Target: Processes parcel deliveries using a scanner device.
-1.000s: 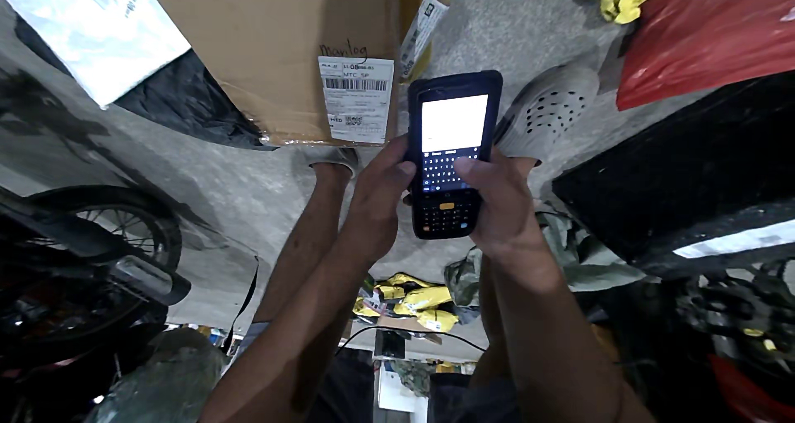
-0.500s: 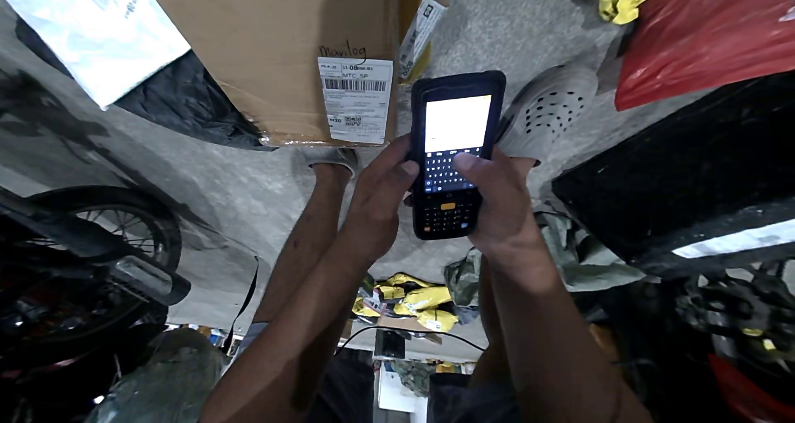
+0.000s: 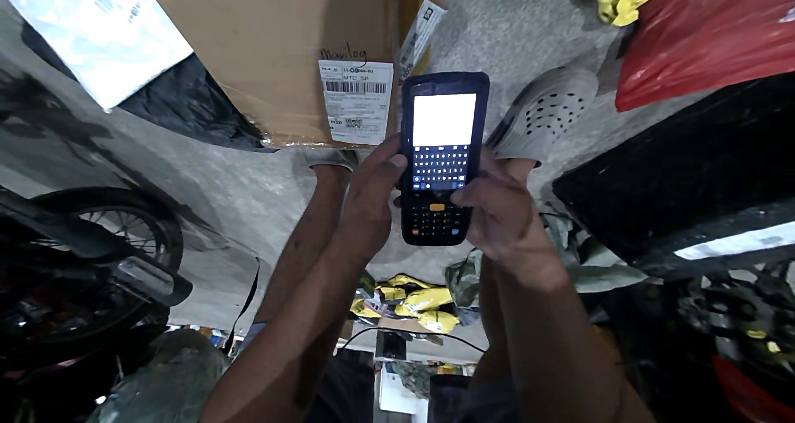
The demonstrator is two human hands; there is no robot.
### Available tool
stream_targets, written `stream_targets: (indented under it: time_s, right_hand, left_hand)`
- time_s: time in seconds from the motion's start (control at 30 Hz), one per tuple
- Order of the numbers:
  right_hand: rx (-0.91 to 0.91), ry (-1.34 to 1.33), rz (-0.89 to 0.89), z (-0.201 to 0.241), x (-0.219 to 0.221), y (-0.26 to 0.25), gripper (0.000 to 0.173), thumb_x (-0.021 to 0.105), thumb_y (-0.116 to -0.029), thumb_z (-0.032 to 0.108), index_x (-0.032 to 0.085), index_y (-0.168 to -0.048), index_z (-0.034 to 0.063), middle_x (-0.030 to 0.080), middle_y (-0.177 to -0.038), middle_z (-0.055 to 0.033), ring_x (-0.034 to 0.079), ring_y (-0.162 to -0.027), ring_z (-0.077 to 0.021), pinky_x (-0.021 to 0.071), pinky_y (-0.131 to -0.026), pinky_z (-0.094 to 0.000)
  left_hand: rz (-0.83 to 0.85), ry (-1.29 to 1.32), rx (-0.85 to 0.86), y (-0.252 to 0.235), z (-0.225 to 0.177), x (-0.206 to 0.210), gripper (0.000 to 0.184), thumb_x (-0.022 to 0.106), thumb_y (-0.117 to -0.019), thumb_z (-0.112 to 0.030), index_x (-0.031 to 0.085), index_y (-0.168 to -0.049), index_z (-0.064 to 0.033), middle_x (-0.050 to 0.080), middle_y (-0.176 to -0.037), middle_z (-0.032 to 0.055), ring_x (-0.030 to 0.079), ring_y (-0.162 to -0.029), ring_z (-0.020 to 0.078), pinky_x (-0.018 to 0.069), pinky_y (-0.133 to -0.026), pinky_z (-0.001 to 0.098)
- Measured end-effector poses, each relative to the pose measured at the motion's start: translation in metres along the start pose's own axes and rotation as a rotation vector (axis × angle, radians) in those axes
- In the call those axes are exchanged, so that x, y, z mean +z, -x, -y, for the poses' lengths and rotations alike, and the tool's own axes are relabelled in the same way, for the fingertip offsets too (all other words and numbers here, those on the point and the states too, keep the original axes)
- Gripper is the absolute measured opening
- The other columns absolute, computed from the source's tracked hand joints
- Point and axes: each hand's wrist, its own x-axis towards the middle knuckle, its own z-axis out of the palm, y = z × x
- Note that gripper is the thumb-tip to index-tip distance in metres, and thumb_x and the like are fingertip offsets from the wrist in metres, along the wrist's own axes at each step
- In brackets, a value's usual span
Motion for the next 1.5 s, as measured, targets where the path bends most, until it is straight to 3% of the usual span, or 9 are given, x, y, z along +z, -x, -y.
stream_targets:
  time_s: [0.23,0.37,0.53,1.0,1.1,1.2,1.3,1.4,1.5]
  right_hand:
    - [0.012,0.012,0.01,-0.001,-0.001,-0.001,0.062,0.051,-0.0851,0.011,0.038,-0.146,0.0175,0.065,-0.122,-0.0071,0.069,-0.104,-0.0177,0.0613,-0.083,-0.04]
    - [0.037,0.013,-0.051,0.0,0.001,-0.001,0.065,0.055,-0.0836,0.011,0.04,-0.146,0.0193,0.065,-0.121,-0.0066,0.069,-0.102,-0.0172,0.0616,-0.081,-0.0394]
    - [0.09,0.067,-0.16,0.003,0.006,-0.003,0.064,0.057,-0.0838,0.007,0.042,-0.145,0.0194,0.067,-0.119,-0.0038,0.069,-0.102,-0.0139,0.0616,-0.082,-0.0361]
    - [0.028,0.026,-0.089,0.021,-0.011,0.004,0.072,0.055,-0.0846,0.007,0.032,-0.152,0.0193,0.063,-0.127,-0.0072,0.067,-0.11,-0.0187,0.0605,-0.089,-0.0406]
    - [0.005,0.01,-0.058,0.035,-0.012,0.006,0.07,0.054,-0.0874,0.006,0.03,-0.153,0.0168,0.062,-0.129,-0.016,0.068,-0.111,-0.0297,0.0609,-0.087,-0.0479]
    - [0.031,0.036,-0.103,0.055,-0.009,0.009,0.068,0.055,-0.0886,0.005,0.033,-0.151,0.0173,0.064,-0.127,-0.0176,0.069,-0.108,-0.033,0.0617,-0.084,-0.0507]
    - [0.061,0.06,-0.11,0.069,-0.008,0.015,0.073,0.054,-0.0882,0.011,0.03,-0.156,0.0246,0.065,-0.127,-0.0118,0.069,-0.107,-0.027,0.0617,-0.085,-0.0471]
    - [0.063,-0.113,-0.024,0.063,-0.01,0.016,0.067,0.055,-0.086,0.011,0.033,-0.149,0.0156,0.066,-0.118,-0.0237,0.07,-0.101,-0.0387,0.0611,-0.084,-0.0545]
    - [0.114,-0.028,-0.013,0.057,-0.017,0.022,0.071,0.059,-0.0832,0.014,0.031,-0.148,0.0105,0.067,-0.115,-0.0224,0.072,-0.098,-0.037,0.0629,-0.082,-0.0523]
  left_hand:
    - [0.001,0.013,-0.005,-0.001,0.0,0.0,0.049,0.028,-0.1072,-0.029,0.054,-0.141,-0.0048,0.066,-0.12,0.0077,0.066,-0.103,0.0128,0.0575,-0.087,0.0315]
    - [-0.016,0.012,-0.015,0.0,0.0,0.001,0.049,0.03,-0.1066,-0.028,0.053,-0.143,-0.0046,0.064,-0.129,0.0069,0.064,-0.111,0.0122,0.0556,-0.095,0.0339]
    - [-0.031,-0.01,0.004,-0.002,0.001,0.003,0.048,0.029,-0.1065,-0.028,0.055,-0.14,-0.0041,0.065,-0.125,0.0061,0.064,-0.107,0.0106,0.056,-0.092,0.0317]
    - [-0.028,-0.038,-0.02,-0.022,-0.011,0.02,0.045,0.035,-0.1042,-0.024,0.057,-0.138,-0.0037,0.068,-0.119,0.0023,0.066,-0.104,0.0078,0.0567,-0.09,0.0294]
    - [-0.115,-0.274,0.078,-0.04,-0.017,-0.017,0.051,0.033,-0.1065,-0.035,0.058,-0.14,-0.0046,0.068,-0.132,0.0049,0.065,-0.111,0.0122,0.0561,-0.084,0.0318]
    - [-0.584,-0.416,0.046,-0.048,-0.023,-0.075,0.043,0.044,-0.1046,-0.024,0.054,-0.141,-0.0045,0.061,-0.138,0.0094,0.062,-0.118,0.0183,0.055,-0.092,0.0387]
    - [-0.97,-0.403,0.045,-0.058,-0.011,-0.139,0.068,0.064,-0.0973,-0.027,0.035,-0.153,-0.0014,0.052,-0.143,0.0187,0.059,-0.122,0.0236,0.0554,-0.097,0.042]
    - [-0.883,-0.485,-0.07,-0.074,-0.02,-0.181,0.077,0.071,-0.0948,-0.033,0.034,-0.155,-0.0035,0.058,-0.139,0.0194,0.063,-0.122,0.0255,0.0549,-0.102,0.0448]
    - [-0.736,-0.485,-0.205,-0.1,-0.047,-0.192,0.072,0.072,-0.092,-0.033,0.04,-0.15,-0.0042,0.061,-0.134,0.0184,0.064,-0.119,0.0262,0.0552,-0.1,0.0469]
